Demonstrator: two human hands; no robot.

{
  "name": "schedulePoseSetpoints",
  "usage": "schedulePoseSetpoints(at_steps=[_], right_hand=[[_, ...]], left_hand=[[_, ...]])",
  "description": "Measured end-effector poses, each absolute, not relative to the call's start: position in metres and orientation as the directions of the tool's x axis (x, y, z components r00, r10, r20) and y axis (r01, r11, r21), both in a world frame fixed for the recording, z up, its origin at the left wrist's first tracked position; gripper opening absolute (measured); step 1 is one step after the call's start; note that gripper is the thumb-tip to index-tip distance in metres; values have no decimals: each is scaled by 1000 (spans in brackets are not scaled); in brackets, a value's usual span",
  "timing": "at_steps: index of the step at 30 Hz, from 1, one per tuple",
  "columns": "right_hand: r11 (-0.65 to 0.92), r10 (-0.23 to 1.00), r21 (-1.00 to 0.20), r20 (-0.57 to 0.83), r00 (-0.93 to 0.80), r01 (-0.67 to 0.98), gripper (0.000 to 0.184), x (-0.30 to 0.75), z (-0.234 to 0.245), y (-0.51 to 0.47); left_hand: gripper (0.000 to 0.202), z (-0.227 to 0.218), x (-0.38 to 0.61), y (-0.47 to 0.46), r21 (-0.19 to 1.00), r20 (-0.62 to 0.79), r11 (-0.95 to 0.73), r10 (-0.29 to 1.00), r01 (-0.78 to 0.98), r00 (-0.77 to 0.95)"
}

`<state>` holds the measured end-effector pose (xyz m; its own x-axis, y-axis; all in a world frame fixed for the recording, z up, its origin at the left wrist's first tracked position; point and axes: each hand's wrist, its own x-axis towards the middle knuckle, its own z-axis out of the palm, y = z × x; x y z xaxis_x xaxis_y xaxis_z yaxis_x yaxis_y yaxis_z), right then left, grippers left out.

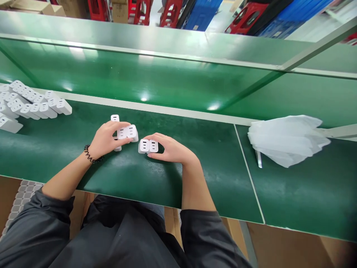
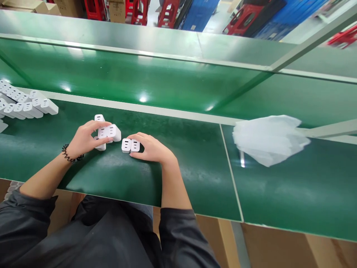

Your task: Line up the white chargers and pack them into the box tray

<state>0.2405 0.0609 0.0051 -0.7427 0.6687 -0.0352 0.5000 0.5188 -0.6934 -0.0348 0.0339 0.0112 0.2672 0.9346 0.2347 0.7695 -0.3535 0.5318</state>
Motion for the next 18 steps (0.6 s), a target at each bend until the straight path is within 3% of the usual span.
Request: schedulePoseSetpoints(at_steps=[5,9,13,18], right_hand=[[464,747,-703,-16,-665,539,36,243,-3,64],[494,838,-621,152,-524,609,32,239,-11,67],[611,789,-529,347,-506,589,30,231,-12,67],[640,768,-490,391,-506,592,30,229,-10,65]], left_hand=[[45,14,-53,46,522,358,-272,930,808,81],[46,12,-65,51,514,352,-212,936,831,21],[44,10,-70,52,442,328,-177,945,879,25],[42,7,-72,54,394,323,-199,944,897,68]])
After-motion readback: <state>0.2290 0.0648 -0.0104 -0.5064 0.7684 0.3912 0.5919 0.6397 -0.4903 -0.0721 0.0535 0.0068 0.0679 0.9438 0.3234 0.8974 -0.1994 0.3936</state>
